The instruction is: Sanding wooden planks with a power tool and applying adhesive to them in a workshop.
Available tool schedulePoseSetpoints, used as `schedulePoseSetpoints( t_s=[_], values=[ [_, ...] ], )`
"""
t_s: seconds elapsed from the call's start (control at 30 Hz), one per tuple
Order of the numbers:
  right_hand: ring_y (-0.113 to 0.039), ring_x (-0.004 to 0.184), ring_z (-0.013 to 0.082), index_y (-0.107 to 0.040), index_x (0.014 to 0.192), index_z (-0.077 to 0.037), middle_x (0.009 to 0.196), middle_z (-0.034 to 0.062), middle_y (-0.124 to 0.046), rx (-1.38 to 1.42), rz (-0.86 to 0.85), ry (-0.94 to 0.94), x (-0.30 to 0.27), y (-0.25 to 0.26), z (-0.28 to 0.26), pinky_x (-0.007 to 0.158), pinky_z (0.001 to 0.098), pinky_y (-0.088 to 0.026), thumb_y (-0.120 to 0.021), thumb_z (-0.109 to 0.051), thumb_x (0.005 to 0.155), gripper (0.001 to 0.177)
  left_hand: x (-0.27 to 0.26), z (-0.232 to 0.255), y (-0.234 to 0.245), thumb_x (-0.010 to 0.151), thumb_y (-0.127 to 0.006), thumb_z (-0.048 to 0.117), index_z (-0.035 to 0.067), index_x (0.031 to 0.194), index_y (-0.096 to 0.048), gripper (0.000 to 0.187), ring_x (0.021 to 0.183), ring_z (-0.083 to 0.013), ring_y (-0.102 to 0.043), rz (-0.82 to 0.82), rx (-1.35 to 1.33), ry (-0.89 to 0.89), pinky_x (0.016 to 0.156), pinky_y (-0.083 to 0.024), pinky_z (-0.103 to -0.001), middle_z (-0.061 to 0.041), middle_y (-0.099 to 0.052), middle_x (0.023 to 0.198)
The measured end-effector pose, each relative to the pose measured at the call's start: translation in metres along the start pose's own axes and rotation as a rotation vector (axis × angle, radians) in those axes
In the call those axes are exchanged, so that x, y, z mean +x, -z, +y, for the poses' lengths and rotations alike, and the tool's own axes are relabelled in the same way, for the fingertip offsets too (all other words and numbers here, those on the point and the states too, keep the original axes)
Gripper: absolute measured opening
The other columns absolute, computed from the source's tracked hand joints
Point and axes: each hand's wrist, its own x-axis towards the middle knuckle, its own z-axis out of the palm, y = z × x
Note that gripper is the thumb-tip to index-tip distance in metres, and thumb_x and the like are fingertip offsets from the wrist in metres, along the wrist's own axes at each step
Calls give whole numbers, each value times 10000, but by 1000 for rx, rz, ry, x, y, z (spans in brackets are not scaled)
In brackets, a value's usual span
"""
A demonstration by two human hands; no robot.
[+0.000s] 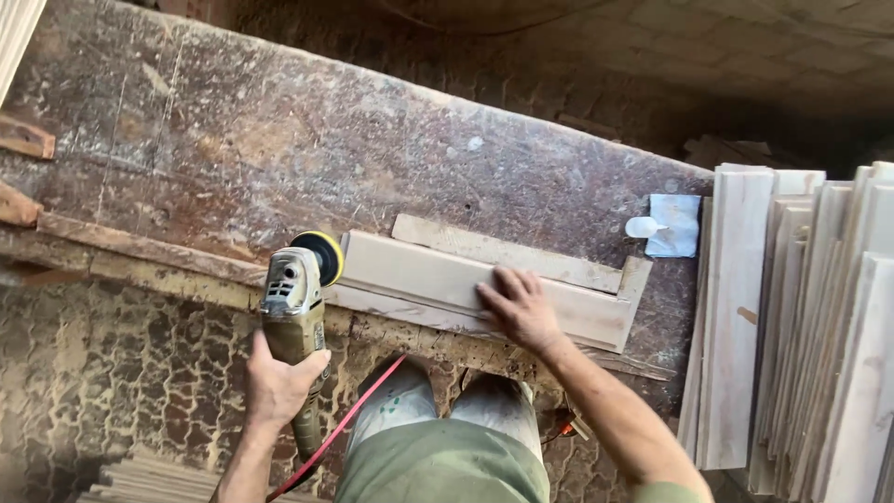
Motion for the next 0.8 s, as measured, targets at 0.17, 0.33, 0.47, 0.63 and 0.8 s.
schedulePoseSetpoints(
  t_s=[0.17,0.33,0.47,0.63,0.8],
  values=[
    [-470,1260,391,-619,1382,-188,1450,200,-469,117,149,-15,14,10,-18,1096,577,-364,-743,-447,879,580,6,-4,-9,725,-838,151,-74,1075,-540,512,665,-298,-601,37,47,-73,613,-524,-416,-182,-641,898],
    [-96,1544,322,-285,1604,-312,1705,122,-106,10,-300,-235,-16,45,-12,1245,599,24,-510,-737,922,834,-2,35,-4,802,-750,52,-94,1316,-471,603,684,-344,-578,18,73,51,573,-532,-464,-202,-571,995],
    [-308,1447,373,-551,1403,-219,1656,118,-252,-73,57,-393,-83,69,28,1220,605,-246,-857,-540,728,808,-3,-4,-2,792,-798,25,-139,1205,-500,535,696,-333,-598,135,-75,-5,599,-502,-418,-267,-646,992],
    [-402,1315,337,-481,1504,-317,1527,131,-402,11,110,-254,-79,22,34,1136,585,-347,-523,-653,955,645,1,24,8,746,-767,79,-41,1264,-492,598,637,-296,-583,-17,52,95,503,-531,-427,-167,-602,934],
    [-431,1252,278,-580,1411,-231,1430,98,-480,-129,64,-221,-76,33,37,1111,471,-345,-552,-649,933,636,5,0,10,769,-795,95,-88,1224,-506,570,615,-327,-585,22,131,34,517,-536,-452,-196,-606,932]
  ],
)
